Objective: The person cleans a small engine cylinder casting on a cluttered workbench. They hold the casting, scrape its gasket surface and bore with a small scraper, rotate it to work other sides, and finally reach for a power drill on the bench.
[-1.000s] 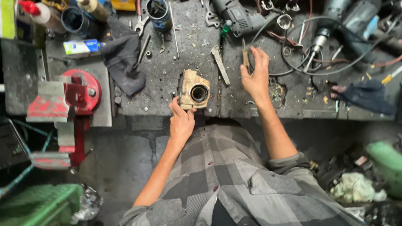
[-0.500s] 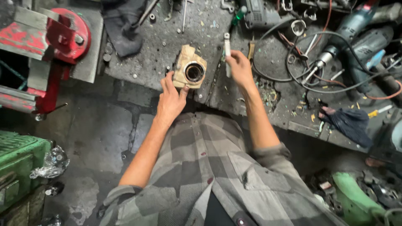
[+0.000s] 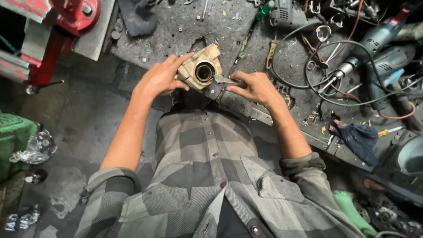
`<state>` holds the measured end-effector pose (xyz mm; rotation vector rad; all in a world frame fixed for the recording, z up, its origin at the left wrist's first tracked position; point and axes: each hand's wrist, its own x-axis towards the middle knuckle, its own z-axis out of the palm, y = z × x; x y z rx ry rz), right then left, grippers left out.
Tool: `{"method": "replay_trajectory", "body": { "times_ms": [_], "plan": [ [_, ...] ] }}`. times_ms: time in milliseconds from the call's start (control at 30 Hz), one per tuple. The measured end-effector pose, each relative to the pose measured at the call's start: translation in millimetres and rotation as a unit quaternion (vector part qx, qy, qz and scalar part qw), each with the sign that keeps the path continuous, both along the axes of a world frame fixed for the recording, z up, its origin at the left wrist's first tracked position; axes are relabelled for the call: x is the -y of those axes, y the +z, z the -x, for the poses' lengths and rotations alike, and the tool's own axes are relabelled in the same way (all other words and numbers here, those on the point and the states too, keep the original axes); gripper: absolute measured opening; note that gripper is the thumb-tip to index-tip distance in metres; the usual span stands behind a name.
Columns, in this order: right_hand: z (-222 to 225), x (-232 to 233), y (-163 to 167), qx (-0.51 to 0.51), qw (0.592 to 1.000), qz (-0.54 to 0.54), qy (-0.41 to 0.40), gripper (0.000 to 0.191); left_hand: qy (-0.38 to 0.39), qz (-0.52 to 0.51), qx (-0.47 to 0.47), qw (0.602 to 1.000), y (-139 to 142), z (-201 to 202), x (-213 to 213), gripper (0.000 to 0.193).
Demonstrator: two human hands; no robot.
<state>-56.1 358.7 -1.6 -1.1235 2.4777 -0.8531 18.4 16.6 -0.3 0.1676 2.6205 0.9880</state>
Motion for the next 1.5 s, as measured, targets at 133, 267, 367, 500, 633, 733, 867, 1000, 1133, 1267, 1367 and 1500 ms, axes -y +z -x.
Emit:
{"method": "replay_trajectory", "body": {
  "times_ms": [133, 267, 367, 500, 633, 733, 867, 1000, 1133, 1267, 1367, 1500],
  "plan": [
    [-2.3, -2.1, -17.4, -0.014, 0.988, 0.145, -0.050, 0.032, 0.039, -0.038, 0.021, 0.998, -7.3, -10.9, -2.8, 0.101],
    [6.4, -3.1, -34.7, -0.087, 0.977, 0.193, 0.015, 0.029, 0.057, -0.061, 0.003, 0.996, -11.8, -17.4, -1.3, 0.097],
    [6.7, 5.3, -41.5, -0.210, 0.976, 0.050, 0.029, 0.032, 0.060, -0.053, 0.009, 0.997, -6.1, -15.3, -1.4, 0.097],
    [9.2, 12.8, -41.8, -0.201, 0.973, 0.112, -0.020, 0.033, 0.108, -0.079, 0.110, 0.985, 4.0, -10.3, 0.2, 0.091],
    [9.4, 19.9, -44.6, -0.199, 0.978, 0.064, 0.004, 0.030, 0.081, -0.077, 0.046, 0.993, -0.3, -8.7, 5.0, 0.090],
    [3.5, 23.0, -46.7, -0.188, 0.980, 0.061, -0.039, 0.030, 0.096, -0.092, 0.076, 0.988, -9.7, -9.5, 6.6, 0.088],
    [4.8, 26.6, -47.7, -0.206, 0.971, 0.112, -0.055, 0.028, 0.080, -0.068, 0.013, 0.994, -17.6, -8.3, 5.4, 0.090],
    [3.2, 27.3, -48.1, -0.178, 0.980, 0.055, -0.066, 0.027, 0.093, -0.063, 0.072, 0.991, -16.5, -3.6, 7.2, 0.090],
    [7.5, 25.9, -45.2, -0.162, 0.981, 0.101, -0.040, 0.028, 0.085, -0.061, 0.023, 0.994, -14.2, -3.6, 3.7, 0.095],
    [2.4, 28.8, -41.7, -0.202, 0.975, 0.020, -0.093, 0.028, 0.087, -0.055, 0.054, 0.993, -14.3, -1.5, 1.1, 0.095],
    [0.5, 29.0, -37.4, -0.190, 0.966, 0.107, -0.137, 0.028, 0.091, -0.047, 0.051, 0.993, -16.6, 3.3, 0.9, 0.094],
    [4.7, 30.0, -34.9, -0.204, 0.976, 0.052, -0.059, 0.026, 0.081, -0.051, 0.063, 0.993, -22.1, 6.3, 0.2, 0.094]
  ]
}}
